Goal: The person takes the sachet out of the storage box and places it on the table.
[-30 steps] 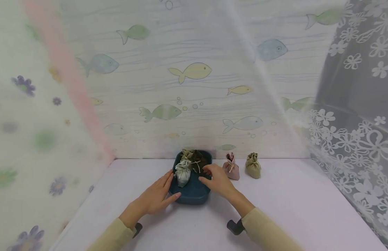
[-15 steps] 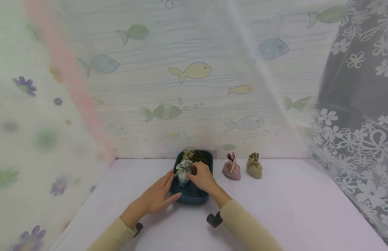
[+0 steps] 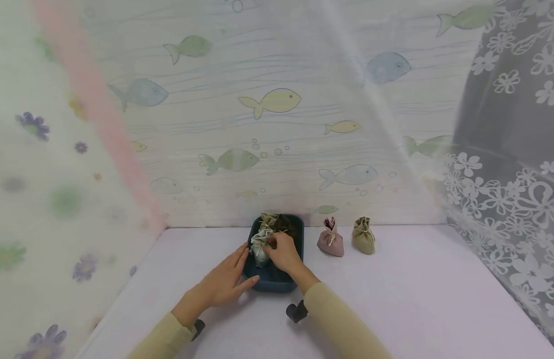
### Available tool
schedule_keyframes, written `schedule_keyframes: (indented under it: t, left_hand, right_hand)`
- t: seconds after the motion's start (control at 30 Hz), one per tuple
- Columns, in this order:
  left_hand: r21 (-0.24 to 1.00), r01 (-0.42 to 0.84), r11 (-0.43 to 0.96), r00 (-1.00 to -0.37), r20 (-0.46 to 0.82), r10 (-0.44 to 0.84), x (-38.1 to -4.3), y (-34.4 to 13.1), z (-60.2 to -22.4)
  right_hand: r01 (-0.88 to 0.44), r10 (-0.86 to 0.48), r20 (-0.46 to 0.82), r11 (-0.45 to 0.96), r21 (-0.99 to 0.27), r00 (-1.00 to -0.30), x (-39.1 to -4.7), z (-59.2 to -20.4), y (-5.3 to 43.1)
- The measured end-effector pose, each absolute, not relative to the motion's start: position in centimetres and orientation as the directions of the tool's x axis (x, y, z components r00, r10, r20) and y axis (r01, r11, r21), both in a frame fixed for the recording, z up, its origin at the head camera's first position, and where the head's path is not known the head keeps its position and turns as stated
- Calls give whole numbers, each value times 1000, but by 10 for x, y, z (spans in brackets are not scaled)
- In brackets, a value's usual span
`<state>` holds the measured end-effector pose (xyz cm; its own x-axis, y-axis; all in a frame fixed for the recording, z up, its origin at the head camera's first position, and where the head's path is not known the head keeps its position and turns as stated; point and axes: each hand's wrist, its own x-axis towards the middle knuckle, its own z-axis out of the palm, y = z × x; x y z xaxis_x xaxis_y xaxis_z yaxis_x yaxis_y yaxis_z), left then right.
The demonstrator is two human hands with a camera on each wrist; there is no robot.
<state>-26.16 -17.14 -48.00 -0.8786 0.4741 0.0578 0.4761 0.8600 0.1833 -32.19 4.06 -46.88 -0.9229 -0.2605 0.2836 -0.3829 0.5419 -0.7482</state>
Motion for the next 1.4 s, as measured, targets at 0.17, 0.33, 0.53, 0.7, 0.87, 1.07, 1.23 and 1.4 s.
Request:
schedule_keyframes:
  t: [0.17,0.33,0.53,0.7,0.87,1.07,1.23,1.4]
  left_hand:
    - [189,481,856,-876,71,476,-260,-170,-479]
    - [183,480,858,-877,65,476,-260,-170,-475]
    - [171,473,864,-881,62,470,-263,-172,-477]
    - [177,476,861,-879,67,472,-263,-173,-481]
    - [185,478,859,-878,65,475,-260,-173,-479]
    - [189,481,856,-876,78,475,-257,-169,-474]
    - [178,472,864,-882,75,466,-259,-170,-476]
    - [180,481,858,-877,79,475,-259,-169,-476]
  right_hand:
    - [-393,-282,281,532,-750,-917,-323,-468,41]
    - [-408,-312,278,517,-752,-908,-320,-461,40]
    - [-426,-327,292,495,-757,-899,-312,-442,43]
    - [-427,-318,299,500,-753,-900,-306,-430,57]
    - [-446,-318,322,500,-742,-892,-301,-416,76]
    - [-462,-310,348,491,-739,-885,-291,-399,104]
    - [-473,-307,362,494,-730,-880,-287,-390,129]
    - [-455,-264,371,498,-738,-890,-280,-388,157]
